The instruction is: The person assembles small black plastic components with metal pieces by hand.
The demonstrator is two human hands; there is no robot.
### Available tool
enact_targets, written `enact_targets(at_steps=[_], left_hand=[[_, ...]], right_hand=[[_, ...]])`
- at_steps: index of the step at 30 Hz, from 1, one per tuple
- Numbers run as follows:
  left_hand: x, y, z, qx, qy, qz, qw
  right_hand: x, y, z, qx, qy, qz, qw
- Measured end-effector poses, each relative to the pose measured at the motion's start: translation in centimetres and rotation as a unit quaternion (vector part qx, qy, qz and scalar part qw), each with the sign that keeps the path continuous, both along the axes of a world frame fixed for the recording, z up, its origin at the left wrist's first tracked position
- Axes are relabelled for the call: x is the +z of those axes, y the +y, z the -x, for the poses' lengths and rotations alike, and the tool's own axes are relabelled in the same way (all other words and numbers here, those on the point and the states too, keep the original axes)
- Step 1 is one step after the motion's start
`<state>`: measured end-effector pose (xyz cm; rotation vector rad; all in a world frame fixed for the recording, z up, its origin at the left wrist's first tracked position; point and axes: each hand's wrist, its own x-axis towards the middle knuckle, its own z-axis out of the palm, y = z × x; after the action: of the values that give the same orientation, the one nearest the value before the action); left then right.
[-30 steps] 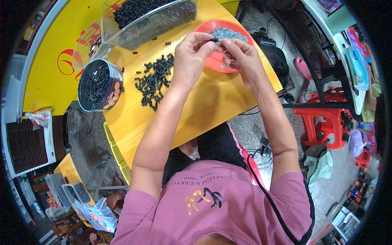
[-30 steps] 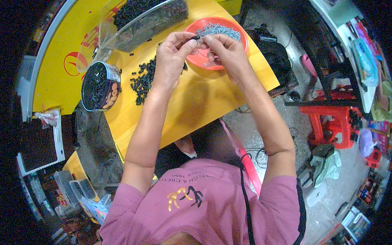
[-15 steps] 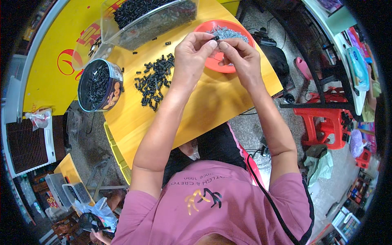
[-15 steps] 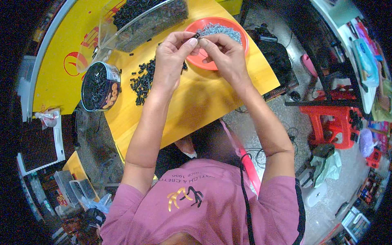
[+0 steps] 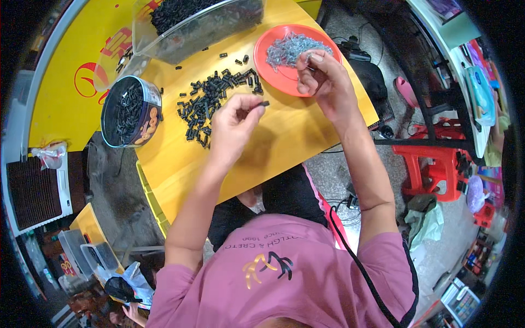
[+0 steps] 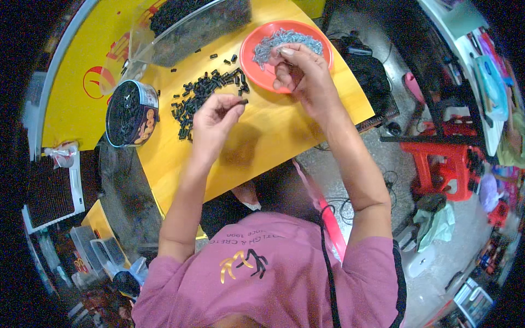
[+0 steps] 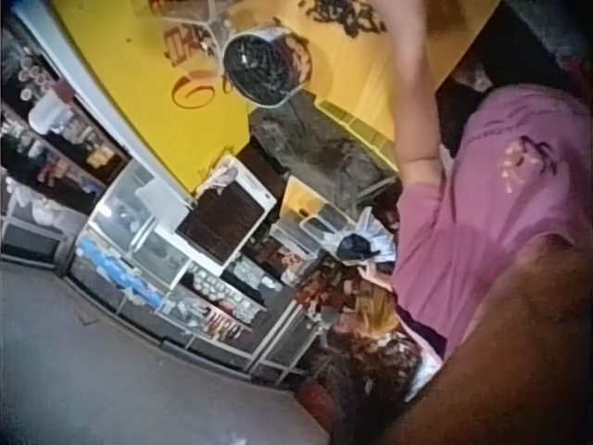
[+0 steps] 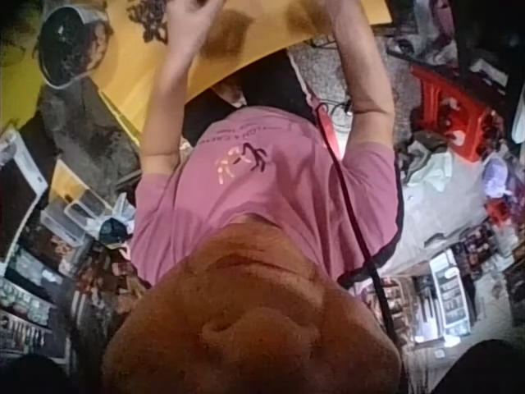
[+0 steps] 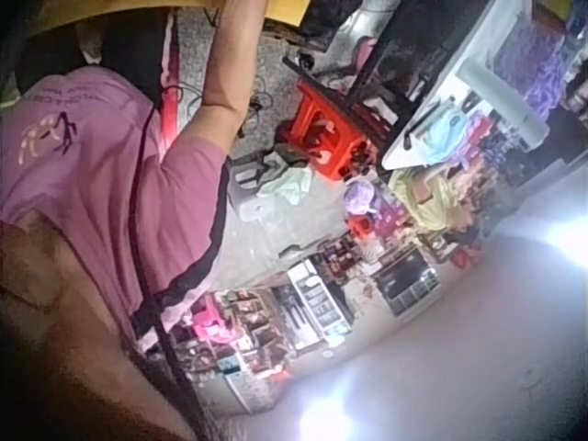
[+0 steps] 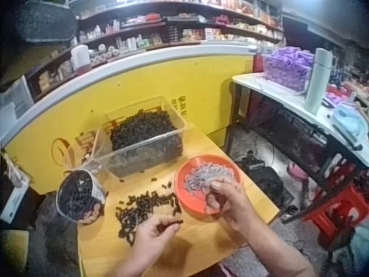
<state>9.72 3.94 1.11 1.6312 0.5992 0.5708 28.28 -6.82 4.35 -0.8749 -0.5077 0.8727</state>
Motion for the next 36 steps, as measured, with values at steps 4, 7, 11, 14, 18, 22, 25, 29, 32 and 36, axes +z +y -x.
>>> enact_targets(at_steps=[4,7,11,14,18,22,25,29,32,36], left_hand=[[0.4,-0.9,1.2,0.002,0.080,-0.278,0.957],[-0.4,-0.7,1.3,0.022,0.056,-0.385,0.921],[-1.1,-0.3,1.4,0.051,0.088,-0.449,0.888],[-0.9,-0.4,1.6,0.053,0.098,-0.438,0.892],[0.2,-0.6,1.3,0.088,0.017,-0.374,0.923],[4.2,-1.3,-0.3,0.076,-0.110,-0.355,0.925],[5.0,-1.0,-1.7,0.068,-0.127,-0.389,0.910],[5.3,-0.8,-2.1,0.056,-0.148,-0.406,0.900],[5.2,-0.8,-2.3,0.056,-0.152,-0.400,0.902],[5.1,-0.7,-2.3,0.064,-0.164,-0.396,0.901]], right_hand=[[-0.1,-0.2,0.2,0.068,0.067,-0.035,0.995],[0.2,-0.2,0.8,0.087,0.091,-0.039,0.991],[0.7,-0.3,1.7,0.094,0.076,-0.021,0.992],[1.0,-0.3,2.5,0.058,0.038,0.018,0.997],[0.4,-0.2,2.7,0.073,0.040,-0.001,0.996],[0.7,-0.1,3.8,0.048,0.035,0.038,0.998],[1.2,-0.3,4.8,0.037,0.029,0.048,0.998],[1.6,-0.4,5.1,0.002,0.002,0.060,0.998],[1.7,-0.6,5.4,0.006,-0.025,0.075,0.997],[1.8,-0.8,5.6,-0.012,-0.063,0.076,0.995]])
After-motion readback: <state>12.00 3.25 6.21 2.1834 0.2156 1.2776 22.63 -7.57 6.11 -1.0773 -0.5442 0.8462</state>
